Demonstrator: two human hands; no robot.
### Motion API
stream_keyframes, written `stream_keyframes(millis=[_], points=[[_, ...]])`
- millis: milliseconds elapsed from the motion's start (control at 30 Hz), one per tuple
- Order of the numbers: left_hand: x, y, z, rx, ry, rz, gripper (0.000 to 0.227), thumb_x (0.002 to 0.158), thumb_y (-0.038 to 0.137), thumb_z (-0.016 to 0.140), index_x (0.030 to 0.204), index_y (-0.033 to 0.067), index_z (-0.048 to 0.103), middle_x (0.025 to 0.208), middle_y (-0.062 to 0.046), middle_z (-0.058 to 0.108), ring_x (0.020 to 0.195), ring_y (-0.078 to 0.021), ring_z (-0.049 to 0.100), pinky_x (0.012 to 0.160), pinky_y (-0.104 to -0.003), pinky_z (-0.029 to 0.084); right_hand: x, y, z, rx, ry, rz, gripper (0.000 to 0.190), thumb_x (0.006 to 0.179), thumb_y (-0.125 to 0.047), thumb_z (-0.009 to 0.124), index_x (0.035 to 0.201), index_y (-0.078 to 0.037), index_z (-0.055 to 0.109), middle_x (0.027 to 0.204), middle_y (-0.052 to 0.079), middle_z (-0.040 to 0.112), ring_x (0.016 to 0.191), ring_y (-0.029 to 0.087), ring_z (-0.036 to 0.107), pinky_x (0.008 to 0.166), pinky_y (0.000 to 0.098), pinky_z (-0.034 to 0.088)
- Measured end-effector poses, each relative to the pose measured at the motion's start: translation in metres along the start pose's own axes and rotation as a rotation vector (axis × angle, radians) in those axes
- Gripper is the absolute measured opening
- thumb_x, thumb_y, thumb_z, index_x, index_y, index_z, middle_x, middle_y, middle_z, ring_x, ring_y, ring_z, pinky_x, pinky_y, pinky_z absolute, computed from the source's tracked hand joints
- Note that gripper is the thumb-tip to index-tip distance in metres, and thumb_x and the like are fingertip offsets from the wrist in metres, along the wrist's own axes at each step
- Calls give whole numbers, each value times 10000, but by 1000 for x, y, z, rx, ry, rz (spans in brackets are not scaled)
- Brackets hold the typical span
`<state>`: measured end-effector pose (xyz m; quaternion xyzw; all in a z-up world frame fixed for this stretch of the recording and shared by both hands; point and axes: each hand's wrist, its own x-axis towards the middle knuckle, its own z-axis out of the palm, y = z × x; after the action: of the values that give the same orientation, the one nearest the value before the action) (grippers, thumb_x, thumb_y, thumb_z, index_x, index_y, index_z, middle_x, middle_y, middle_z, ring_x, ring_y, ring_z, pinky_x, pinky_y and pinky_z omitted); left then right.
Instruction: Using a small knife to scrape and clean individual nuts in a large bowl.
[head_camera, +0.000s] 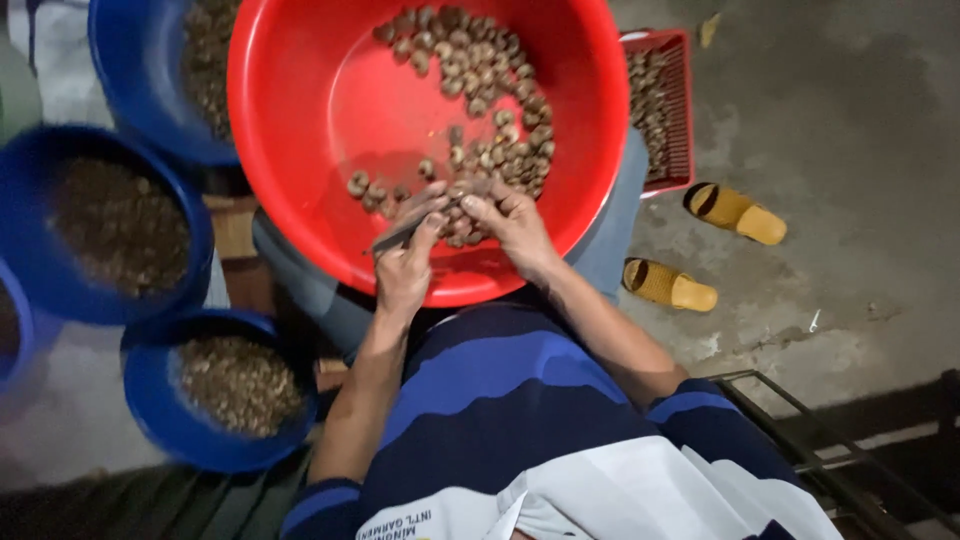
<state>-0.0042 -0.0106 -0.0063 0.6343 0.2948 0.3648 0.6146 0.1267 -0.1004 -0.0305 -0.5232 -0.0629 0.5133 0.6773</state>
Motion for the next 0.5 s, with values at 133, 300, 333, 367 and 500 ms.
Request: stream_keyframes(millis=[133,300,333,367,500], points=[[-3,0,-4,-33,-4,-51,236,1068,131,618,1164,-54,729,1223,-245,711,1200,-347,666,988,-469,569,-1,2,1,27,-36,-50,247,992,-124,703,1180,35,676,888,176,733,786,223,776,691,368,661],[-1,5,-5,-99,-17,-66,227,1059,116,636,1188,-51,719,1237,-248,701,1206,-333,664,918,-430,610,-5,-6,6,33,-49,-66,239,1004,-94,682,1183,62,663,872,182,718,785,224,773,715,382,664],[-1,5,-6,-87,-9,-60,232,1059,125,639,1177,-57,719,1223,-254,704,1202,-347,664,938,-459,600,-4,-8,7,-22,-54,-89,231,1000,-100,693,1180,43,674,841,162,707,774,221,769,697,348,654],[-2,5,-6,-75,-1,-55,238,1058,134,642,1166,-64,719,1209,-260,707,1197,-362,664,959,-487,591,-4,-10,7,-76,-59,-112,224,996,-106,705,1177,24,685,810,141,695,763,217,765,679,314,643],[-1,0,-10,-121,3,-92,254,1071,165,631,1191,-42,717,1208,-236,715,1180,-330,672,937,-470,608,-9,-15,13,-70,-70,-128,205,1007,-73,675,1175,43,670,851,149,698,801,210,767,720,321,641]])
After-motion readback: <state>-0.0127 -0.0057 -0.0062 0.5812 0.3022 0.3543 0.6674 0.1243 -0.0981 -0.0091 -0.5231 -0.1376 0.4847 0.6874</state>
